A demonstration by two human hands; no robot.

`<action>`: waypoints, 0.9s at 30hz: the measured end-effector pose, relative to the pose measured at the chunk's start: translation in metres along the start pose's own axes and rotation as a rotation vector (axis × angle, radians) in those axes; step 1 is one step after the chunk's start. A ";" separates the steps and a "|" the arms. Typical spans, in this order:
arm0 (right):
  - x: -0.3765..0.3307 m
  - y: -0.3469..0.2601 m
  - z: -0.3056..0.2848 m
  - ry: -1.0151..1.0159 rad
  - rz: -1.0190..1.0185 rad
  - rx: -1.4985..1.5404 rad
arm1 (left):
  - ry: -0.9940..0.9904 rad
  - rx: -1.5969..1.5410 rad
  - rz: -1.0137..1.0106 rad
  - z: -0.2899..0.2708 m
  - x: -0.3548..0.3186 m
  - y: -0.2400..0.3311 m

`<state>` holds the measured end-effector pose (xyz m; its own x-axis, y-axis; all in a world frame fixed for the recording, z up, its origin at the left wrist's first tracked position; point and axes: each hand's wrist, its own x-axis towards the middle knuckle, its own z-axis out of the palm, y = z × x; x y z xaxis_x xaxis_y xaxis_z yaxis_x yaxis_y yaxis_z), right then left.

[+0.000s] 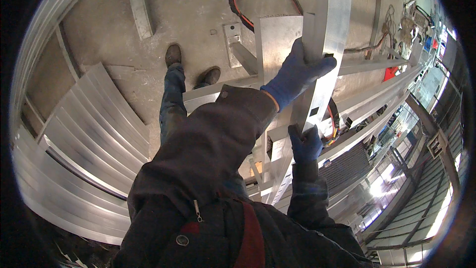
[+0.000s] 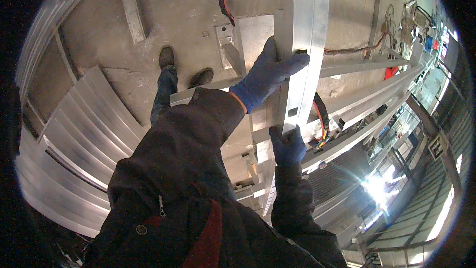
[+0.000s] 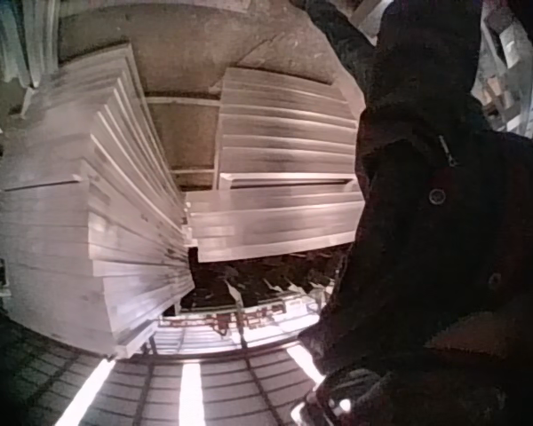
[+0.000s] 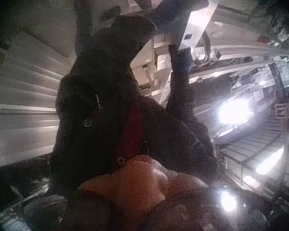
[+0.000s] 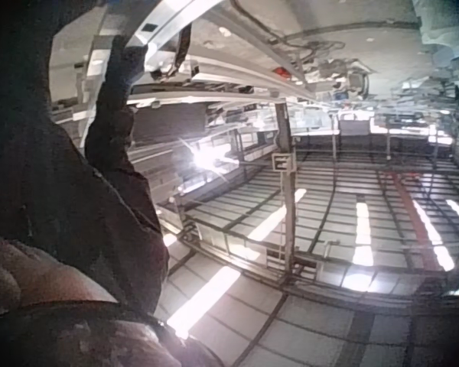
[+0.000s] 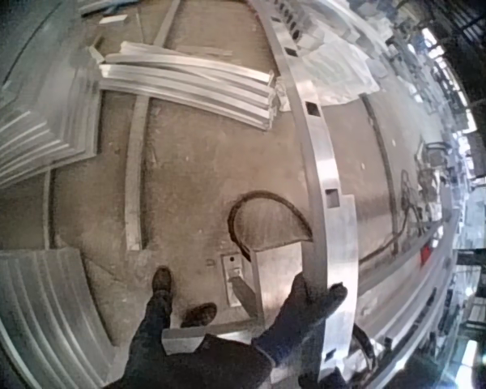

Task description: The person handles long aluminum frames, aligning them on a workbench and measuring their lengths with a tape measure. They repeatedly reposition the frames and take multiple measurements to verify dimensions.

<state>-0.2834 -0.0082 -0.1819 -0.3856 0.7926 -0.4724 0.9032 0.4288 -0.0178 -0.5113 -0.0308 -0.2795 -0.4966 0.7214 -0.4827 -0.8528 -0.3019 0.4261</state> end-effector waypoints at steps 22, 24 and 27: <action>0.003 0.006 0.003 0.004 0.022 -0.035 | -0.185 -0.102 -0.099 -0.014 -0.006 0.024; 0.003 0.006 0.002 0.015 -0.033 -0.048 | -0.178 -0.070 -0.099 -0.014 -0.009 0.023; 0.002 0.006 -0.002 -0.016 -0.030 -0.020 | -0.186 -0.058 -0.110 -0.017 -0.016 0.024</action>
<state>-0.2795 -0.0035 -0.1808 -0.4093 0.7723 -0.4859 0.8873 0.4609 -0.0148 -0.5269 -0.0604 -0.2748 -0.3667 0.8528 -0.3720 -0.9105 -0.2467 0.3319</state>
